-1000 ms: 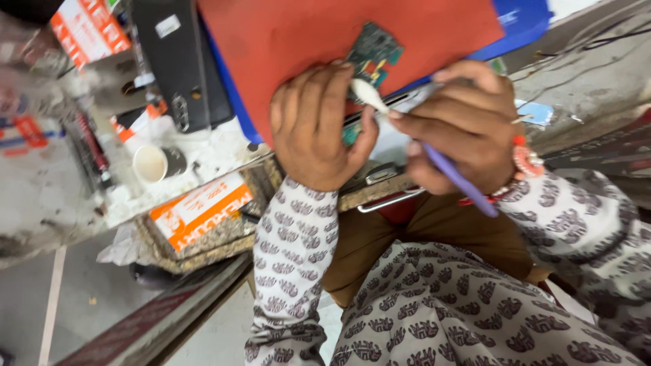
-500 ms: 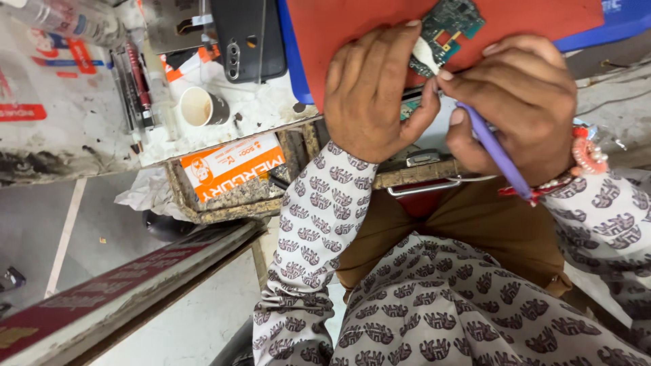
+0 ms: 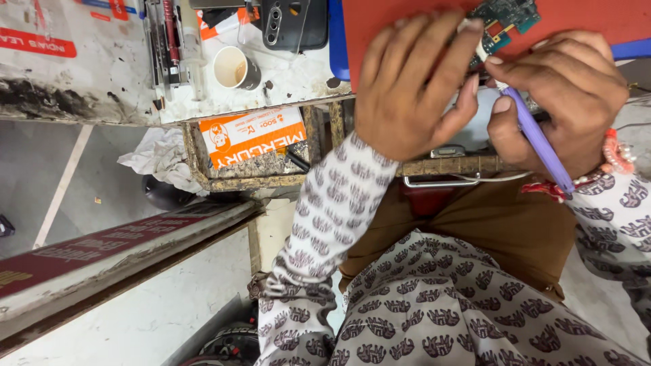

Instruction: The person uses a cotton swab and a brush to clean a circuit board. The person wipes the surface of the board with the swab and then scrubs it using a purple brush over a repair bench.

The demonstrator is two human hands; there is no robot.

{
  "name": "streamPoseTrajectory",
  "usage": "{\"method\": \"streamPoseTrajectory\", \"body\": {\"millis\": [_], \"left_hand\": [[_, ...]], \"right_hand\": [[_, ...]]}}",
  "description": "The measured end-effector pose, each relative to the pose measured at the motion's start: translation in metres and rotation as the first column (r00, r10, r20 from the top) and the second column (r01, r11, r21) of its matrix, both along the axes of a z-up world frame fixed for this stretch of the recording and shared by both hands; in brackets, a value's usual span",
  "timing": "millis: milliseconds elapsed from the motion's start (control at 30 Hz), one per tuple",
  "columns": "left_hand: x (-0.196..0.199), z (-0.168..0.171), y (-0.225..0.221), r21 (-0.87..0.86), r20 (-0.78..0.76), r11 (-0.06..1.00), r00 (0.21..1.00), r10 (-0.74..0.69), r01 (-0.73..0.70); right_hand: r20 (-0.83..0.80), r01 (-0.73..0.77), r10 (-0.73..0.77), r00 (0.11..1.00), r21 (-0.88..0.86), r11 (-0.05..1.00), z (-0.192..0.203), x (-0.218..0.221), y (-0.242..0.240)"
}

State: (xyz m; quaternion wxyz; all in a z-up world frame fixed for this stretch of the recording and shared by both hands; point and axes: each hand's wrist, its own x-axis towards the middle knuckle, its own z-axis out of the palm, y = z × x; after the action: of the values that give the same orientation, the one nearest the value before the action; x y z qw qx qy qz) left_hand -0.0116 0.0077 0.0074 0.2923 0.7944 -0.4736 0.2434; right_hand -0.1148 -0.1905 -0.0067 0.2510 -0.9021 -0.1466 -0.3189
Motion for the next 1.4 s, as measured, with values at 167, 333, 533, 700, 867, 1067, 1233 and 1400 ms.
{"method": "streamPoseTrajectory", "body": {"millis": [167,333,533,700,867,1067,1233,1400], "left_hand": [[-0.064,0.010,0.021,0.170,-0.268,0.972,0.957,-0.113,0.162],[-0.113,-0.023,0.005,0.214,-0.212,0.972,0.976,-0.053,0.099],[-0.126,-0.075,0.006,0.199,0.045,0.980,0.999,0.012,-0.021],[-0.132,-0.106,0.014,0.159,0.286,0.987,0.958,-0.013,-0.034],[-0.139,-0.118,0.012,0.108,0.202,0.987,0.975,0.092,-0.115],[-0.142,-0.108,0.003,0.134,0.121,0.967,0.972,0.202,-0.218],[-0.137,-0.107,0.031,0.211,-0.162,0.951,0.951,0.263,-0.227],[-0.146,-0.137,0.058,0.189,-0.058,0.956,0.970,0.237,-0.222]], "right_hand": [[0.020,-0.034,0.033,0.999,0.053,0.998,-0.008,0.003,-0.003],[0.053,-0.079,0.078,0.996,0.012,0.997,-0.004,0.005,-0.004],[0.020,-0.113,0.113,0.993,0.012,0.994,0.002,-0.005,0.000],[0.001,-0.107,0.107,0.994,-0.005,0.994,0.002,-0.011,-0.002],[-0.018,-0.098,0.098,0.995,-0.016,0.995,0.004,-0.018,-0.010],[-0.034,-0.085,0.085,0.996,-0.025,0.996,0.003,-0.022,-0.009],[-0.030,-0.111,0.111,0.993,0.000,0.994,0.004,-0.017,-0.008],[-0.036,-0.139,0.140,0.990,0.030,0.990,0.002,-0.017,-0.013]]}}
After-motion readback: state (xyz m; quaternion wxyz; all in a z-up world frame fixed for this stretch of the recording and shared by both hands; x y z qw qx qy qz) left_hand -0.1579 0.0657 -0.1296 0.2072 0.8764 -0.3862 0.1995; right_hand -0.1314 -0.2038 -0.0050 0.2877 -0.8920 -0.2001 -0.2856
